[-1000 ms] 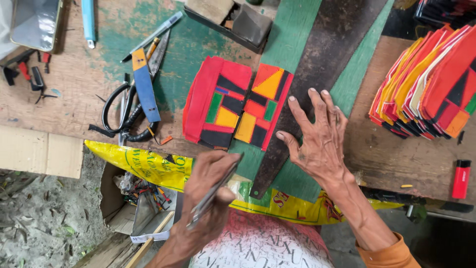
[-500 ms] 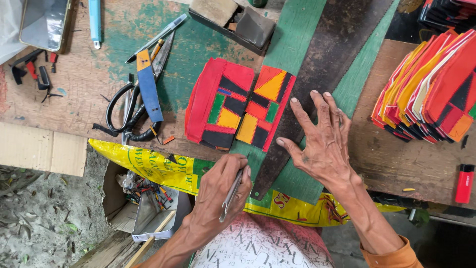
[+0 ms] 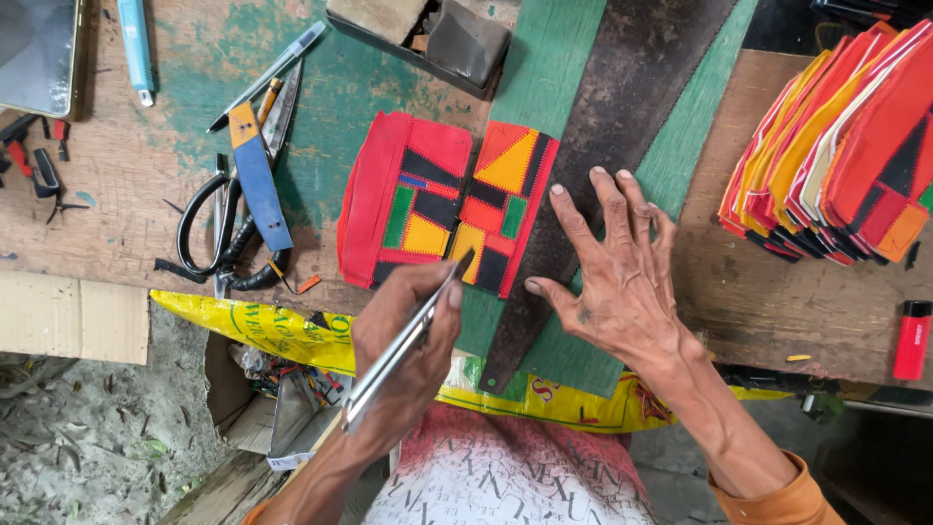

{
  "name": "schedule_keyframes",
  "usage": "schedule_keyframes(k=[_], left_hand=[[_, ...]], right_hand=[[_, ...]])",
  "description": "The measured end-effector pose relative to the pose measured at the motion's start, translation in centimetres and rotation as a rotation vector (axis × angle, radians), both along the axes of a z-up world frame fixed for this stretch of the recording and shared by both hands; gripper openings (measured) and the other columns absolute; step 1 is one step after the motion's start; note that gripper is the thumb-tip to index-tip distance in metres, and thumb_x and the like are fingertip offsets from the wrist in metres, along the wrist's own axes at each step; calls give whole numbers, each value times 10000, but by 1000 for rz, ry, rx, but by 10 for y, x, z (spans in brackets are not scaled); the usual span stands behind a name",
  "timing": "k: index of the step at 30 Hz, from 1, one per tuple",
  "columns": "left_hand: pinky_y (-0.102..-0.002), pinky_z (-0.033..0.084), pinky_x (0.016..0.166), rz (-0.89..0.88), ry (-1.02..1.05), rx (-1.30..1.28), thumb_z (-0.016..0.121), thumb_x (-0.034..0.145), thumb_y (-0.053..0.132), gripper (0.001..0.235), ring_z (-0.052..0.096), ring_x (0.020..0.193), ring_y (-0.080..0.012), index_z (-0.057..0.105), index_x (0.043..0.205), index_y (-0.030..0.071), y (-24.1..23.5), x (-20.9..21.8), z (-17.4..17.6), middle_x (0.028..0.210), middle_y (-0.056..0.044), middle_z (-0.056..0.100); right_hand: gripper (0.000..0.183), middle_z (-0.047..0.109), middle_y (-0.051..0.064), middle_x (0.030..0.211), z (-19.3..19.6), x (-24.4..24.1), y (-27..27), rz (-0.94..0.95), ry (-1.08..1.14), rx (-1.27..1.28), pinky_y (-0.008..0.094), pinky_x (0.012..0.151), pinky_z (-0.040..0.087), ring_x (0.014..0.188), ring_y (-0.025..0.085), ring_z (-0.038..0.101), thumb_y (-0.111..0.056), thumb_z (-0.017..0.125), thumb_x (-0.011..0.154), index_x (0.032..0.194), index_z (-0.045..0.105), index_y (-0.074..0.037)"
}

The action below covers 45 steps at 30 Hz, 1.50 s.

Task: The person sharpens a metal tool on a sharpening stone, then uses the tool to press or mark a colorful patterned shoe insole. The person repeats the sharpening and pressing actions on multiple insoles.

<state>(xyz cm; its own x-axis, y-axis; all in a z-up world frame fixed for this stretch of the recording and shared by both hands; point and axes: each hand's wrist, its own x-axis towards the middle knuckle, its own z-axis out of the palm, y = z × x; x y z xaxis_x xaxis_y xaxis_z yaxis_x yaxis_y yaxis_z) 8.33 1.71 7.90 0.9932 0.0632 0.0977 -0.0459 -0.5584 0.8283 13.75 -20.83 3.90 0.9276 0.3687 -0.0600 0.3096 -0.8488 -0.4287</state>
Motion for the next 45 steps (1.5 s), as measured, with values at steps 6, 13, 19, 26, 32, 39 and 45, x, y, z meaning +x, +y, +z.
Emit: schedule_keyframes(k=[6, 13, 19, 26, 32, 39, 45], left_hand=[[-252, 501, 603, 161, 173, -267, 688, 1015, 126, 144, 576, 695, -63, 712, 1104, 14, -35, 33, -26, 850, -60, 711], [-246, 569, 698, 71, 15, -314, 674, 1032, 122, 160, 666, 789, -75, 676, 1140, 4, -64, 60, -66, 986, -80, 739], [-292, 605, 767, 17, -125, -247, 685, 1028, 89, 135, 744, 876, -173, 664, 1137, 14, -68, 65, -82, 1043, -124, 740], [-308, 616, 811, -7, -124, -211, 693, 1018, 69, 137, 760, 929, -210, 658, 1138, 13, -65, 65, -84, 1079, -135, 739], [-309, 616, 810, -19, -126, -193, 696, 1016, 69, 133, 762, 932, -211, 646, 1126, 13, -65, 66, -83, 1093, -138, 738], [-326, 615, 836, -41, -155, -168, 700, 1012, 64, 122, 761, 961, -247, 645, 1109, 14, -64, 67, -79, 1096, -142, 734], [-344, 598, 782, -72, -113, -115, 717, 989, 58, 115, 752, 891, -260, 656, 1074, 12, -63, 71, -71, 1014, -141, 726]], right_hand=[[982, 336, 235, 1541, 1, 1, 0, -5, -10, 14, 627, 1097, 259, 1448, 437, 286, -468, 844, 705, 1532, 438, -129], [990, 348, 230, 1528, 3, 2, 3, -25, -8, -10, 623, 1097, 267, 1442, 433, 294, -425, 854, 680, 1525, 442, -112], [1001, 354, 231, 1525, 3, 3, 2, -25, -7, -5, 625, 1097, 267, 1438, 431, 296, -416, 856, 666, 1526, 448, -106], [999, 353, 226, 1524, 1, 3, 1, -25, -1, 2, 627, 1097, 261, 1436, 427, 296, -425, 855, 668, 1525, 448, -112], [996, 350, 223, 1526, 1, 3, 1, -24, -4, 1, 630, 1094, 260, 1434, 422, 298, -425, 856, 674, 1530, 448, -119], [1001, 350, 225, 1519, 1, 3, 1, -22, 8, -8, 636, 1083, 259, 1429, 424, 295, -425, 857, 668, 1531, 448, -125], [978, 358, 229, 1524, 1, 3, 0, -24, 9, 5, 632, 1088, 262, 1444, 422, 290, -420, 852, 691, 1537, 454, -134]])
